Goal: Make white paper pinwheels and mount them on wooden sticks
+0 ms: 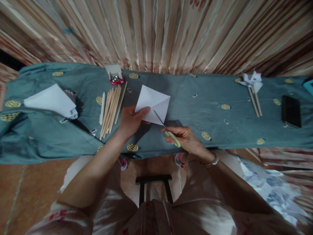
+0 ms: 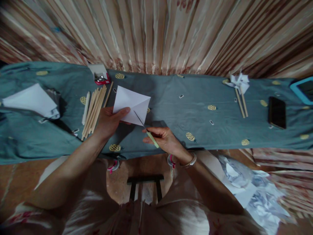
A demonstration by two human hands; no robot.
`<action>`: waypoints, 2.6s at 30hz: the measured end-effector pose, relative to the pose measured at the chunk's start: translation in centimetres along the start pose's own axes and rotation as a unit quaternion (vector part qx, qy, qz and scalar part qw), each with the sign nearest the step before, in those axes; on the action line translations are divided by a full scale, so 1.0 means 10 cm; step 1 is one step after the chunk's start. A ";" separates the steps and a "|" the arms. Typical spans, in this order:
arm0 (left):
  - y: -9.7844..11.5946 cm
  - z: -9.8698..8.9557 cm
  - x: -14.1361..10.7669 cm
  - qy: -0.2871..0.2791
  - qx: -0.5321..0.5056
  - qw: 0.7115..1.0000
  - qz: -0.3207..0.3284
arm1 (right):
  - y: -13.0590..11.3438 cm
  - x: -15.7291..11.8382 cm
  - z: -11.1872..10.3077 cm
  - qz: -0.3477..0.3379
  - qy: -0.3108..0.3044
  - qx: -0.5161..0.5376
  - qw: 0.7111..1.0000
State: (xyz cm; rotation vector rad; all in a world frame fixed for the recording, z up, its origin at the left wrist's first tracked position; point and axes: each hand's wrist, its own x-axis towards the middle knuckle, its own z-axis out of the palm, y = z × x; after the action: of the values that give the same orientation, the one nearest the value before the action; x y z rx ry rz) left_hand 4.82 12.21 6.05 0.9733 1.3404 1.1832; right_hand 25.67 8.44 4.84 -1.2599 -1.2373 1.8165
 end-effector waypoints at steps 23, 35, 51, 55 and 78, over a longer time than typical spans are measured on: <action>-0.02 0.02 0.01 0.000 0.001 1.000 0.007 | 0.01 -0.01 0.00 0.014 -0.003 0.008 1.000; 0.01 -0.02 0.05 0.022 -0.024 0.999 -0.002 | 0.04 -0.04 -0.05 0.001 -0.049 0.000 0.999; -0.04 -0.05 0.02 -0.082 0.041 0.994 -0.057 | -0.13 0.11 -0.52 -0.131 0.176 0.014 0.975; -0.11 0.04 -0.05 -0.162 0.079 0.980 -0.084 | -0.22 0.15 -0.49 -0.133 0.136 -0.008 0.982; -0.21 0.36 -0.32 -0.110 -0.172 0.969 -0.138 | -0.18 0.34 -0.06 -0.163 0.229 0.023 0.959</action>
State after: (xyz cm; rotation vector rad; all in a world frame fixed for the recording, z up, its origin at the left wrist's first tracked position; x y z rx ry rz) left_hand 8.87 9.12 4.70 0.6245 1.0139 1.0185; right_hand 24.90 12.27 5.16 -1.2699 -1.0579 1.2231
